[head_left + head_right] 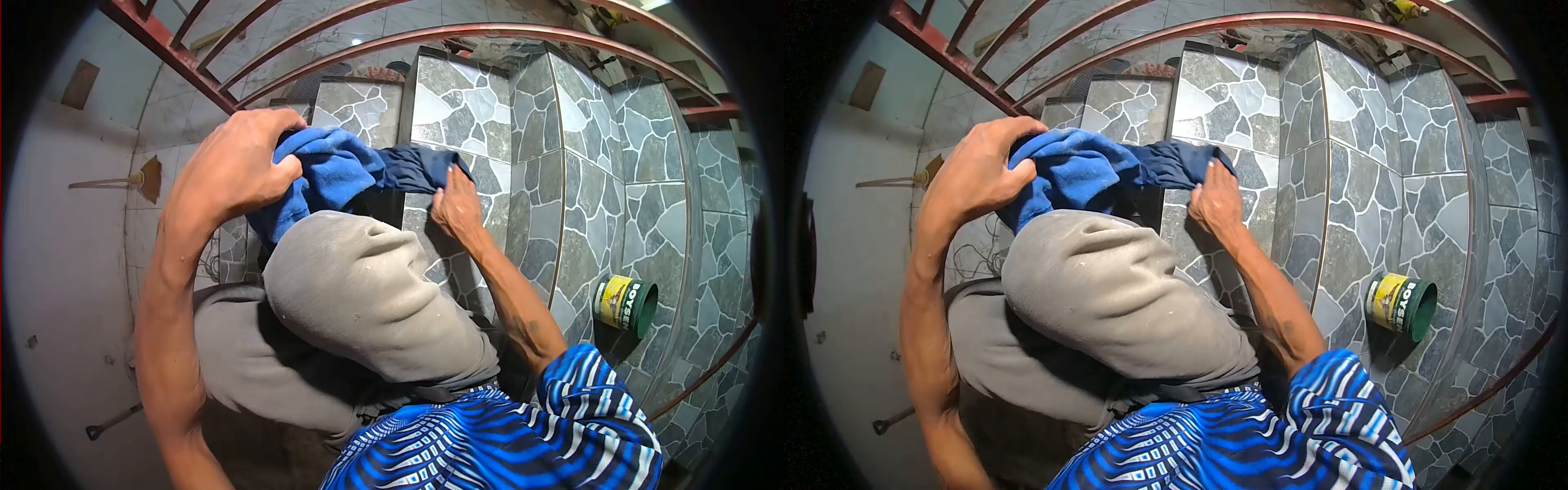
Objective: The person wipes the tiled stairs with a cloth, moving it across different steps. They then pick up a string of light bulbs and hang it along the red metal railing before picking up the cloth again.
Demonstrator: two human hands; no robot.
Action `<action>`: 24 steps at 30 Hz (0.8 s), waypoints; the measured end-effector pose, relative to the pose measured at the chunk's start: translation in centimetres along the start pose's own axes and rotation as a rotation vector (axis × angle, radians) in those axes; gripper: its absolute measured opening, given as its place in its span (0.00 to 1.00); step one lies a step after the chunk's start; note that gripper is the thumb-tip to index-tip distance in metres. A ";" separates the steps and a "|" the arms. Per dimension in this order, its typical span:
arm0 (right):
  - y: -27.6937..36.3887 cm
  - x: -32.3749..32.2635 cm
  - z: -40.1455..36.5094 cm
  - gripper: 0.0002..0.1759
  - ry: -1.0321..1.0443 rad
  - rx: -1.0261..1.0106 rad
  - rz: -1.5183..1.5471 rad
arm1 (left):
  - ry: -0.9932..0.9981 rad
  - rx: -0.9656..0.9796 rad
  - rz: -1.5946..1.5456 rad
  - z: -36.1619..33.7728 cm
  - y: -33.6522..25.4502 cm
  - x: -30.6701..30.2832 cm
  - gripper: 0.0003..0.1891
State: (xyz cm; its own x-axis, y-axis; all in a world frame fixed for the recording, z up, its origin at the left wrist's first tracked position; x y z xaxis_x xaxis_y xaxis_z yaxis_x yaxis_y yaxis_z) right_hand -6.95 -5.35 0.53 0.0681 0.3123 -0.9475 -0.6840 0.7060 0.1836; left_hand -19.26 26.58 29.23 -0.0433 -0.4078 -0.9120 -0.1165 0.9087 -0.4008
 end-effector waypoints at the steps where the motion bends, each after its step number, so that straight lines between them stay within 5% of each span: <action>1: -0.7 -0.4 -0.7 0.34 0.025 0.071 -0.007 | -0.004 0.012 -0.012 -0.4 0.0 0.0 0.22; 8: -1.9 1.3 5.2 0.39 0.114 0.418 -0.084 | -0.056 -0.006 -0.084 -3.5 -0.3 -1.1 0.22; 9: 0.4 1.9 5.9 0.37 -0.096 0.342 -0.227 | -0.057 -0.017 -0.116 -3.6 -0.4 -1.4 0.22; 12: 0.4 0.8 4.7 0.34 -0.169 -0.106 -0.027 | -0.125 -0.005 -0.076 -3.5 0.3 -1.5 0.22; 16: -5.6 1.6 3.6 0.30 -0.045 0.094 -0.250 | -0.130 -0.035 -0.028 -3.3 0.7 -1.6 0.22; 19: -1.8 2.1 7.2 0.30 0.174 0.103 -0.265 | -0.101 -0.035 -0.090 -2.8 -0.3 -2.0 0.21; 21: 0.8 1.9 5.9 0.28 -0.104 -0.182 -0.154 | -0.135 -0.004 -0.083 -2.0 -0.4 -1.9 0.21; 24: -2.1 0.4 4.8 0.31 -0.267 -0.188 -0.072 | -0.163 0.025 -0.054 -1.8 -0.2 -1.4 0.21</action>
State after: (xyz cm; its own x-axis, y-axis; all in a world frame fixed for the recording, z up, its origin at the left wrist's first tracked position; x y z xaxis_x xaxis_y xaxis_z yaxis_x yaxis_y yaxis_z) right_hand -1.99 -3.71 1.04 0.2921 0.4391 -0.8496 -0.7906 0.6108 0.0438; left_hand -20.99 26.83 30.78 0.1243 -0.4383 -0.8902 -0.0891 0.8886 -0.4499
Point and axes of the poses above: each hand's wrist, its own z-axis towards the middle knuckle, its own x-axis out of the palm, y = z × x, the point moved 2 cm from there along z, towards the middle knuckle, and after that the axes turned 2 degrees about z, right-handed, at the moved point
